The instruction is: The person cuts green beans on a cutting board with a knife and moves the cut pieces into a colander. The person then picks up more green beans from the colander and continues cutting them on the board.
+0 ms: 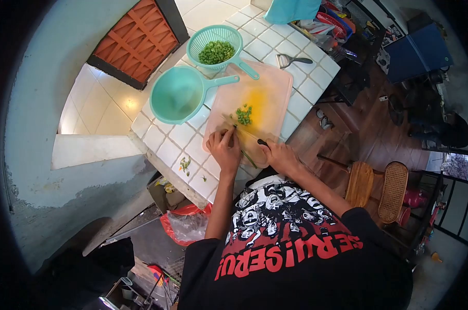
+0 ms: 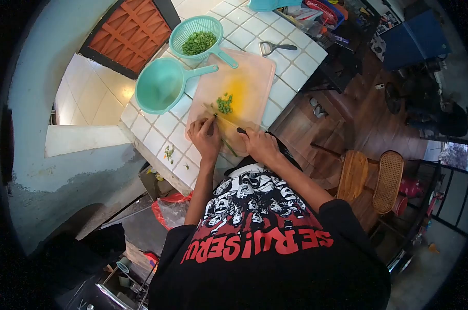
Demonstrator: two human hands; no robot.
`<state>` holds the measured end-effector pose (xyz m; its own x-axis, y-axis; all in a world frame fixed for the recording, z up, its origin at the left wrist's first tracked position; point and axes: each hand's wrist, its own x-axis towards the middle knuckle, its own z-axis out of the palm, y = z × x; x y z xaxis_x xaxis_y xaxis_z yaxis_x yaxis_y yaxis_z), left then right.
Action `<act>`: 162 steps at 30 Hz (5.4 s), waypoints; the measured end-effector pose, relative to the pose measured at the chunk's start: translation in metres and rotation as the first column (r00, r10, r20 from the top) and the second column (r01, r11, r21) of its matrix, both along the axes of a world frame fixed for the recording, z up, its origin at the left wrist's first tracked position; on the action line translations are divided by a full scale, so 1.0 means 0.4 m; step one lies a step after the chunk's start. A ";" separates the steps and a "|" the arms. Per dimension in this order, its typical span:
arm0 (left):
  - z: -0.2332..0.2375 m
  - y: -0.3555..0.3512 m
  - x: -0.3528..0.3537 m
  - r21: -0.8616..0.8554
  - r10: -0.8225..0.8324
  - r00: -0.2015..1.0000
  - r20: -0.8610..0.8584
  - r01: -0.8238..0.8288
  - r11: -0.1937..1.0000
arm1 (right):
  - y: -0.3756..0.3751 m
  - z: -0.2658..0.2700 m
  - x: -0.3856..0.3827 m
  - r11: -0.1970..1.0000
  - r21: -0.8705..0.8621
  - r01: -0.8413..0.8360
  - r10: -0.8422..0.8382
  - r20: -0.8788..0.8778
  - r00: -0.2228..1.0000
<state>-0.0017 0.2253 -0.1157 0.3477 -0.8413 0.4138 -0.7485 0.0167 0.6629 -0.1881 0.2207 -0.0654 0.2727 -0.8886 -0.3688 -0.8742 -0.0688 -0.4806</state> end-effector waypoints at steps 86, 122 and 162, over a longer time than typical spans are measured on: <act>0.006 0.018 0.000 -0.014 -0.014 1.000 0.025 0.015 1.000 | 0.012 0.028 -0.015 0.994 0.104 0.034 -0.042 0.072 0.997; 0.012 0.013 -0.009 -0.007 0.079 0.993 0.085 -0.079 0.997 | 0.034 0.058 -0.048 0.993 0.102 0.061 -0.071 0.098 0.993; 0.014 0.010 -0.010 0.066 0.104 0.993 0.057 -0.107 0.992 | 0.041 0.020 -0.061 0.994 0.099 0.050 -0.059 0.090 0.994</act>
